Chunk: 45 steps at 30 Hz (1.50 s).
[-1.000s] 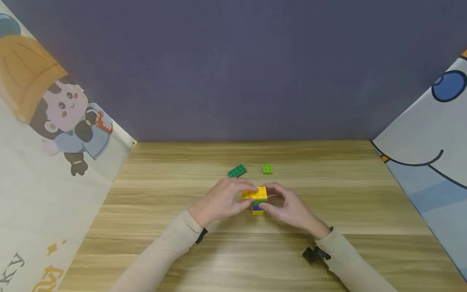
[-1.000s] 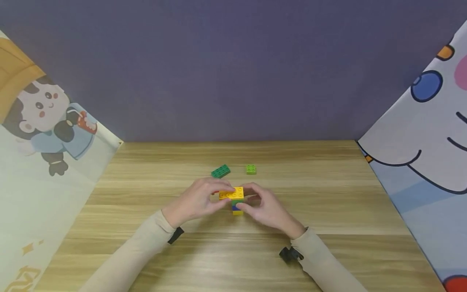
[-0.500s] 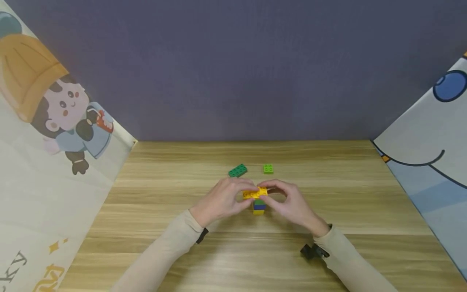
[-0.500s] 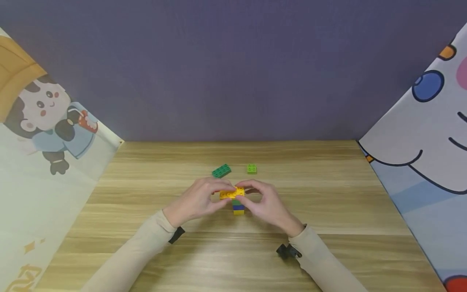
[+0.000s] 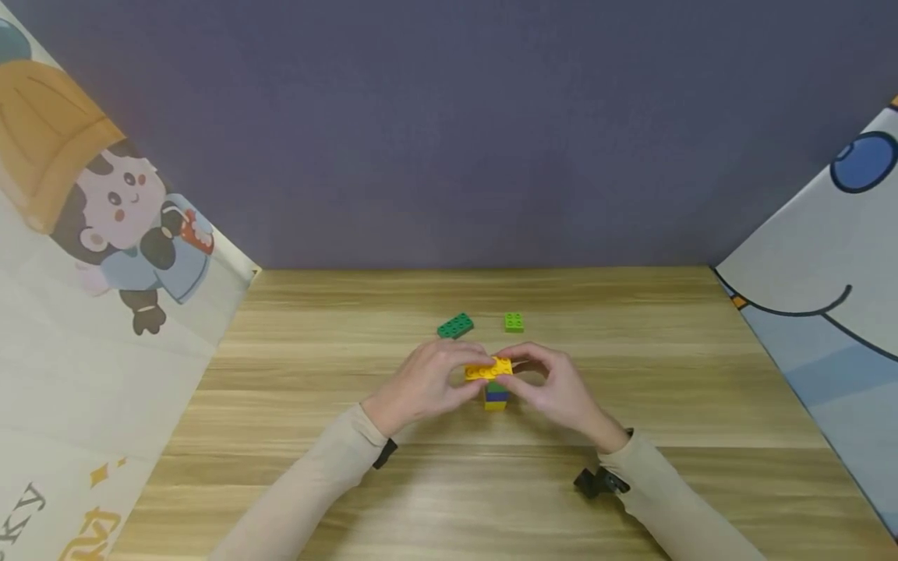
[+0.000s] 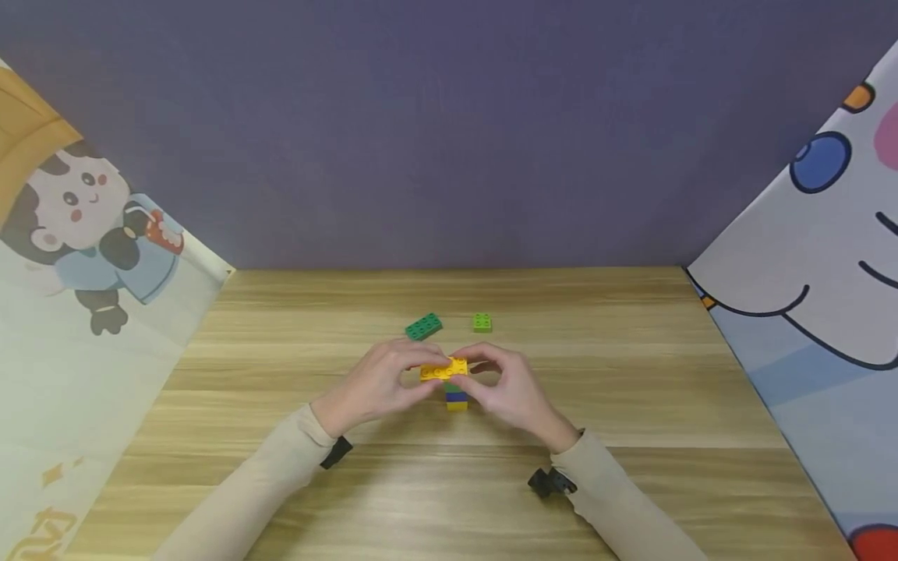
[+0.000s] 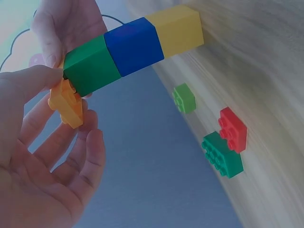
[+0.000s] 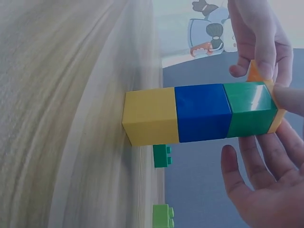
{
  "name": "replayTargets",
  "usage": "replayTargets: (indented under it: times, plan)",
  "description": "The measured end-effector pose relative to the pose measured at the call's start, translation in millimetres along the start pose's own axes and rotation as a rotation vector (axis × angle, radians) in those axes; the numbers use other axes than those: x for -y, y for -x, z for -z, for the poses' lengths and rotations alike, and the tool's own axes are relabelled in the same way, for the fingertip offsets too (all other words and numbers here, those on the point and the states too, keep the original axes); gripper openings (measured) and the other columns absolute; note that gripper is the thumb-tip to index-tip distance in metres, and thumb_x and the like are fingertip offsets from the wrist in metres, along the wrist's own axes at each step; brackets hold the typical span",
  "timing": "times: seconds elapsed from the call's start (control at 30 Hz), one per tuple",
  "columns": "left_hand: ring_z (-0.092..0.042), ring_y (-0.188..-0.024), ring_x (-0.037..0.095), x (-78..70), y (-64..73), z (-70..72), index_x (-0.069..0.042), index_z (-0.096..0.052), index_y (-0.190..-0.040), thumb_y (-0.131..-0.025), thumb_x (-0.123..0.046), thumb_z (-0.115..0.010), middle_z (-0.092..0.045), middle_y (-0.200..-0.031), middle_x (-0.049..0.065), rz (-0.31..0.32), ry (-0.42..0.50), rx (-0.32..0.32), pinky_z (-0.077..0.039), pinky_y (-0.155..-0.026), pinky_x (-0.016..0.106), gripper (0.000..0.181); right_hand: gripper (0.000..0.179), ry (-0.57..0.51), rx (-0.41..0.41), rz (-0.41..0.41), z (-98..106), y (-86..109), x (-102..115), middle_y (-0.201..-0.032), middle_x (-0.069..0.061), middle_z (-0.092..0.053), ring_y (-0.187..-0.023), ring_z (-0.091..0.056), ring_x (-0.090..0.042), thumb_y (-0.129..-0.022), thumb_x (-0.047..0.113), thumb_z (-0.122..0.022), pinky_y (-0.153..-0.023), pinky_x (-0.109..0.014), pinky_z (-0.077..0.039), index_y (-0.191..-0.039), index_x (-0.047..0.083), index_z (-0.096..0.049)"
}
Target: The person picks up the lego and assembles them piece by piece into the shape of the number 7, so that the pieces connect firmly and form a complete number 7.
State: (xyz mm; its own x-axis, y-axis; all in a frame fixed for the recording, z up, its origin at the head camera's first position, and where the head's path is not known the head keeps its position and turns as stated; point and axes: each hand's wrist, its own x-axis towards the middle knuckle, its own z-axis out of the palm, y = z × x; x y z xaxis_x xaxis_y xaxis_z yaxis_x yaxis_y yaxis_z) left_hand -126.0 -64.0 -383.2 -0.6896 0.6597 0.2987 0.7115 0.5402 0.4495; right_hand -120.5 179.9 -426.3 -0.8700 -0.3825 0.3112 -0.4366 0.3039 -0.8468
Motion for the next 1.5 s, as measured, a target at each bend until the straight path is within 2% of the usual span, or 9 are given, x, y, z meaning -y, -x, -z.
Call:
replayTargets:
  times: [0.2,0.37,0.57,0.77,0.9,1.03,1.1,1.23,1.5]
  plan:
    - [-0.074,-0.116,0.020,0.8,0.6,-0.1,-0.013,-0.078,-0.125,-0.096,-0.021,-0.081,-0.078,-0.126,0.003,0.015,0.041,-0.013,-0.060,-0.102,0.041,0.031,0.028,-0.014,-0.013,0.007,-0.8,-0.4,-2.2,-0.116,-0.007,-0.079,-0.101,-0.073,-0.015,-0.093,0.007,-0.083,-0.094,-0.049,-0.063,-0.120,0.009,-0.075]
    - [-0.073,-0.117,0.018,3.9,1.5,-1.1,-0.014,-0.078,-0.126,-0.097,-0.023,-0.080,-0.078,-0.127,0.001,0.022,0.058,-0.011,-0.060,-0.100,0.037,0.030,0.028,-0.032,-0.012,0.023,-1.9,-0.3,-4.4,-0.116,-0.010,-0.078,-0.100,-0.073,-0.014,-0.093,0.003,-0.081,-0.093,-0.047,-0.063,-0.120,0.007,-0.074]
    - [-0.072,-0.118,0.017,8.4,3.2,0.2,-0.015,-0.077,-0.128,-0.098,-0.026,-0.079,-0.077,-0.128,-0.001,0.017,0.065,0.013,-0.060,-0.099,0.037,0.032,0.028,-0.051,-0.001,0.029,-3.6,0.3,-3.5,-0.117,-0.009,-0.078,-0.100,-0.073,-0.016,-0.093,0.003,-0.081,-0.094,-0.037,-0.063,-0.120,0.006,-0.074]
    - [-0.072,-0.119,0.016,10.8,2.1,5.9,-0.016,-0.077,-0.128,-0.096,-0.029,-0.082,-0.077,-0.129,-0.001,0.035,0.084,0.038,-0.060,-0.103,0.039,0.035,0.028,-0.068,0.007,0.030,-5.1,0.2,-3.1,-0.117,-0.010,-0.078,-0.100,-0.073,-0.015,-0.094,0.003,-0.080,-0.093,-0.038,-0.063,-0.120,0.006,-0.074]
    - [-0.072,-0.113,0.012,14.8,0.6,9.2,-0.017,-0.076,-0.130,-0.097,-0.032,-0.080,-0.077,-0.128,-0.005,0.080,0.139,0.072,-0.061,-0.099,0.039,0.036,0.028,-0.072,0.007,0.029,-5.8,0.7,-3.4,-0.118,-0.011,-0.078,-0.101,-0.072,-0.014,-0.094,0.002,-0.080,-0.093,-0.034,-0.063,-0.121,0.006,-0.073]
    - [-0.069,-0.097,0.010,22.4,-2.9,13.1,-0.018,-0.077,-0.127,-0.099,-0.031,-0.079,-0.079,-0.119,-0.004,0.156,0.236,0.072,-0.063,-0.083,0.035,0.032,0.028,-0.070,0.004,0.011,-5.7,2.0,-2.8,-0.119,-0.010,-0.078,-0.101,-0.072,-0.015,-0.094,0.004,-0.080,-0.093,-0.035,-0.063,-0.121,0.006,-0.073]
    - [-0.068,-0.094,0.010,27.2,-5.3,14.7,-0.018,-0.078,-0.125,-0.099,-0.032,-0.077,-0.079,-0.116,-0.004,0.188,0.257,0.057,-0.061,-0.077,0.031,0.029,0.028,-0.066,0.002,0.001,-5.4,2.5,-2.6,-0.119,-0.010,-0.078,-0.100,-0.072,-0.016,-0.094,0.004,-0.080,-0.093,-0.037,-0.063,-0.121,0.007,-0.073]
    - [-0.069,-0.098,0.009,37.2,-11.8,15.8,-0.019,-0.078,-0.124,-0.102,-0.032,-0.073,-0.079,-0.118,-0.004,0.221,0.262,0.039,-0.059,-0.081,0.028,0.026,0.028,-0.062,-0.003,-0.004,-4.9,2.7,-3.0,-0.118,-0.010,-0.078,-0.100,-0.072,-0.016,-0.094,0.005,-0.081,-0.092,-0.042,-0.064,-0.121,0.007,-0.074]
    - [-0.070,-0.095,0.009,49.9,-21.3,11.0,-0.017,-0.079,-0.123,-0.104,-0.031,-0.071,-0.079,-0.119,-0.003,0.247,0.226,0.033,-0.060,-0.080,0.028,0.025,0.028,-0.068,-0.013,-0.004,-4.2,2.0,-3.3,-0.118,-0.011,-0.077,-0.099,-0.072,-0.020,-0.093,0.003,-0.081,-0.092,-0.035,-0.063,-0.120,0.005,-0.074]
